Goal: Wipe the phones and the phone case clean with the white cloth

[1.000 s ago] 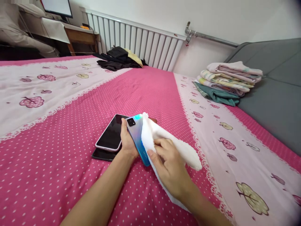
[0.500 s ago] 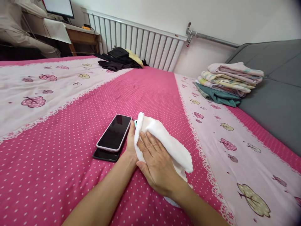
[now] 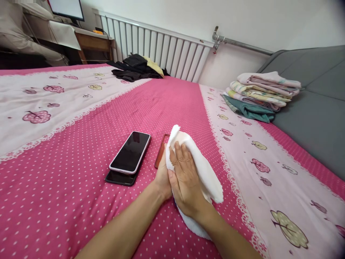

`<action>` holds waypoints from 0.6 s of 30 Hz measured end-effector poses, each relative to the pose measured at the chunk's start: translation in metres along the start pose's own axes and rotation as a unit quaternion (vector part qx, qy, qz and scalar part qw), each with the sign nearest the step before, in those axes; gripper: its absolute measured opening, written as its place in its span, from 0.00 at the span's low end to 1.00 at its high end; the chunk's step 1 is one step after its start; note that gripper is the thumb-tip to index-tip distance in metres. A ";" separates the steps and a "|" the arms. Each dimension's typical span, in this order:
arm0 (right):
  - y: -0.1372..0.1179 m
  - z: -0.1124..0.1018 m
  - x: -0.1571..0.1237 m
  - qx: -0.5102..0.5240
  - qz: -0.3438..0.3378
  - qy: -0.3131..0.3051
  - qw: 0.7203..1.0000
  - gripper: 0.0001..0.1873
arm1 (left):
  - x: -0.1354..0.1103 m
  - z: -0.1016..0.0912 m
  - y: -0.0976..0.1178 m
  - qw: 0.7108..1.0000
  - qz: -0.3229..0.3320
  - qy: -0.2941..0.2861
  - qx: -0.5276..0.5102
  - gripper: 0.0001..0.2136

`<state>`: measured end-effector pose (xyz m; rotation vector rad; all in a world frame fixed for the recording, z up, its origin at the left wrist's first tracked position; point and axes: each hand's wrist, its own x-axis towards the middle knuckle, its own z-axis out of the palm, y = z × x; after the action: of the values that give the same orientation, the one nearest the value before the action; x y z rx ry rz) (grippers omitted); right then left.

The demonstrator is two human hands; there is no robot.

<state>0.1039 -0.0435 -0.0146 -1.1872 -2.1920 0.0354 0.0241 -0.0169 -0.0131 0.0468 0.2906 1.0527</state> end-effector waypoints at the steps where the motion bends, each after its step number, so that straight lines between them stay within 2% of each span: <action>1: 0.000 -0.001 0.001 0.002 0.004 0.014 1.000 0.32 | -0.001 0.002 -0.003 1.000 -0.004 -0.005 0.007 0.25; 6: 0.000 -0.006 0.003 0.013 0.035 0.061 0.997 0.34 | -0.008 0.011 -0.016 0.998 -0.001 -0.026 0.058 0.23; 10: 0.001 -0.014 0.006 0.014 0.060 0.091 0.994 0.33 | -0.011 0.010 -0.023 0.994 -0.016 -0.044 0.097 0.23; 18: 0.009 -0.032 0.011 0.005 0.046 0.137 0.989 0.22 | -0.011 0.006 -0.028 0.978 -0.053 -0.033 0.198 0.27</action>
<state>0.1234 -0.0381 0.0136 -1.2113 -1.8955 -0.0743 0.0445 -0.0400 -0.0100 0.4199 0.4353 0.8732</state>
